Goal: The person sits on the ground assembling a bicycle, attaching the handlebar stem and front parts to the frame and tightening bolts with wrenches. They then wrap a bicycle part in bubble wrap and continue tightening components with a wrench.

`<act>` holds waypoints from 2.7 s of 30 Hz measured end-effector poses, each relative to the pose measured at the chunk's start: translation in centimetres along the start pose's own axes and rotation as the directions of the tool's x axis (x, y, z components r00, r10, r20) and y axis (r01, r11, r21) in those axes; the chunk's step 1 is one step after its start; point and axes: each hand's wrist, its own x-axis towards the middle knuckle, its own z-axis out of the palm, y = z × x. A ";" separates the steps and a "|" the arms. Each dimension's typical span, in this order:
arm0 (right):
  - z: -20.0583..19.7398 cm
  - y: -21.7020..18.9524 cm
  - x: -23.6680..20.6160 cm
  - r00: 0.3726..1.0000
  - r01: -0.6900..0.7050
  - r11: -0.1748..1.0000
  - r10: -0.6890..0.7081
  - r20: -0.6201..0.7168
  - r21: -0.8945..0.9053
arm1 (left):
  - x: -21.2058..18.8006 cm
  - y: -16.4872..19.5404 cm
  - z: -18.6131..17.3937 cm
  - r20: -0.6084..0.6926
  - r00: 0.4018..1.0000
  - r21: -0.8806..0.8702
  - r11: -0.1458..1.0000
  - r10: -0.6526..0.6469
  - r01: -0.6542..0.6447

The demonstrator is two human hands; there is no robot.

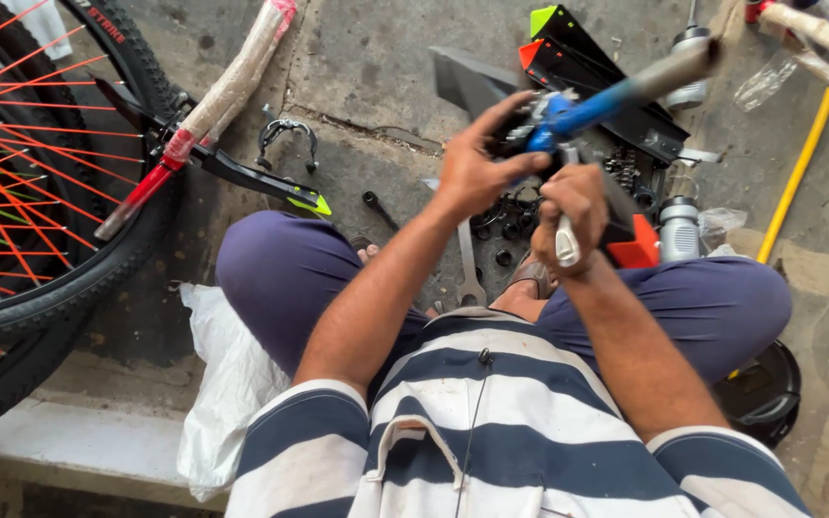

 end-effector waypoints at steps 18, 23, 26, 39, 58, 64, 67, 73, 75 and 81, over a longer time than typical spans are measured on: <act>-0.5 1.1 -3.5 0.385 -0.917 0.394 0.846 0.369 0.055 | -0.8 8.2 2.1 0.009 1.000 -0.406 0.914 -0.014 0.017; -2.4 0.6 -2.2 0.366 -0.884 0.142 0.802 0.472 0.444 | -4.0 8.9 -0.2 0.116 0.980 0.397 0.897 0.161 -0.194; -2.5 -0.1 -2.1 0.368 -0.815 0.009 0.780 0.506 0.579 | -6.0 5.7 0.2 -0.164 0.979 0.300 0.951 0.125 -0.071; -2.6 -3.2 -3.0 0.295 -0.930 0.102 0.783 0.548 0.354 | -4.6 -2.9 -0.5 0.032 0.984 -0.443 0.880 -0.173 0.170; -3.7 -6.2 -2.5 0.388 -0.921 0.336 0.758 0.523 0.196 | -5.6 -1.2 -2.4 0.193 0.981 -0.226 0.972 -0.020 0.065; -3.8 -6.3 -3.1 0.304 -0.952 0.257 0.738 0.602 0.165 | -5.8 0.8 -4.1 0.241 0.957 0.132 0.982 -0.161 0.132; -3.9 -6.5 -2.6 0.407 -0.889 0.448 0.683 0.607 0.091 | -6.2 0.2 -4.0 0.280 0.937 0.051 0.978 -0.208 0.202; -4.5 -7.3 -1.5 0.351 -0.872 0.487 0.685 0.639 -0.042 | -7.0 -1.2 -2.1 0.281 0.948 -0.087 0.980 -0.150 0.181; -4.8 -7.3 -1.6 0.351 -0.875 0.483 0.675 0.649 -0.029 | -7.0 -0.2 -2.1 0.300 0.940 -0.032 0.983 -0.161 0.178; -5.7 -5.7 -3.1 0.354 -0.919 0.371 0.630 0.691 0.133 | -6.3 4.5 -2.5 0.386 0.904 0.110 0.982 -0.186 0.155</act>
